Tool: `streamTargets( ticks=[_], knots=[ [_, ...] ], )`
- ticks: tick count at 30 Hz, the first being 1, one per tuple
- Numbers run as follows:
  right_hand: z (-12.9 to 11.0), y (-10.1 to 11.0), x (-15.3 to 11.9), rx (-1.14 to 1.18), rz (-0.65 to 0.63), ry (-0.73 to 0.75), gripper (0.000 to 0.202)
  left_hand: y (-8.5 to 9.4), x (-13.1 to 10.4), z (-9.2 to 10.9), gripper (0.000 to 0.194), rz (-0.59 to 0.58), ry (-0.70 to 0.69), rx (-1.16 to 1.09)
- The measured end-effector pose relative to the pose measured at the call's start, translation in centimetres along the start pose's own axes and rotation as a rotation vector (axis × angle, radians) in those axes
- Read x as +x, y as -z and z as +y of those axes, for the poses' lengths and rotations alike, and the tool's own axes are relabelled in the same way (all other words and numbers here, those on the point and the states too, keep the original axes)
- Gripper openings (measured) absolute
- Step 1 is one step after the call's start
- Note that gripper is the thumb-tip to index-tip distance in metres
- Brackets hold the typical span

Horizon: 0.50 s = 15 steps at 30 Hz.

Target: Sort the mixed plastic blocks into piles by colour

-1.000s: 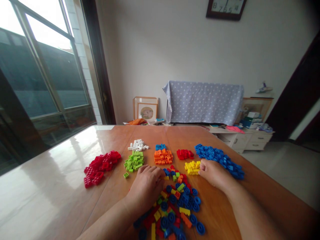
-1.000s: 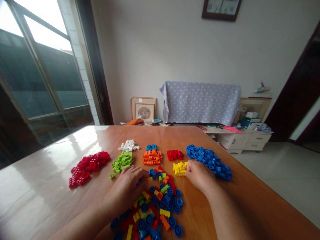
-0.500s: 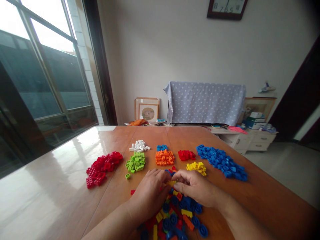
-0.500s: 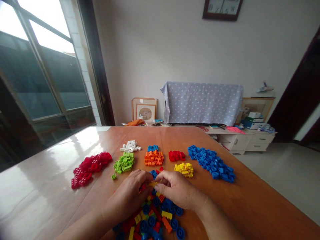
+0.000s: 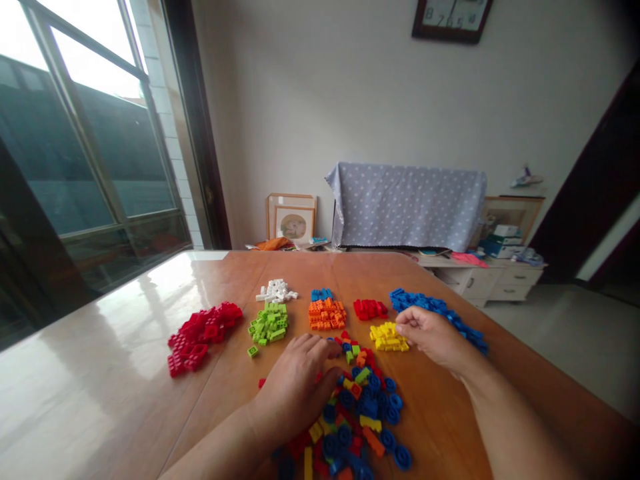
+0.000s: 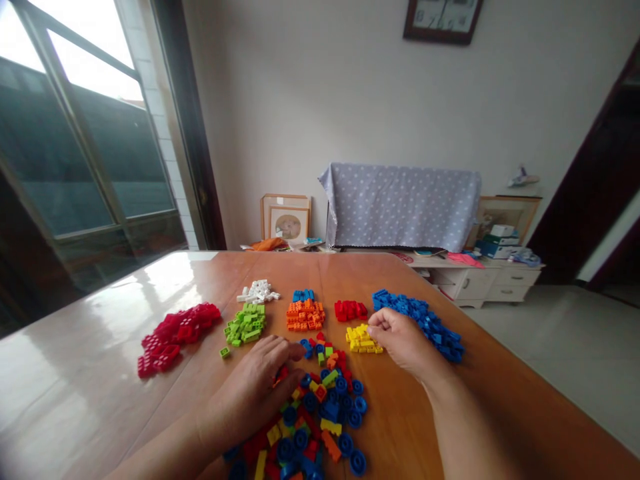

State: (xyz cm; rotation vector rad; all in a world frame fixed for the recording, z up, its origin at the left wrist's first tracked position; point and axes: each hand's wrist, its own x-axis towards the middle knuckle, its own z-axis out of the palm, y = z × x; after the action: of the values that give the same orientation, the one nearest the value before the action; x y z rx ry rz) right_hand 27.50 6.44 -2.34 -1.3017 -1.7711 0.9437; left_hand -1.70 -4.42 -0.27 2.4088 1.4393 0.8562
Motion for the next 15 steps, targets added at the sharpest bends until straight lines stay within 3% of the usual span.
streamTargets(
  ticks=[4,15],
  knots=[
    [1.8,0.9,0.4,-0.088,-0.024,-0.073,0.021,0.1,0.0,-0.1,0.016,-0.005,-0.003,0.003],
    [3.6,-0.2,1.2,-0.307,-0.034,-0.009,0.021,0.1,0.0,-0.1,0.016,-0.025,-0.009,0.019]
  ],
)
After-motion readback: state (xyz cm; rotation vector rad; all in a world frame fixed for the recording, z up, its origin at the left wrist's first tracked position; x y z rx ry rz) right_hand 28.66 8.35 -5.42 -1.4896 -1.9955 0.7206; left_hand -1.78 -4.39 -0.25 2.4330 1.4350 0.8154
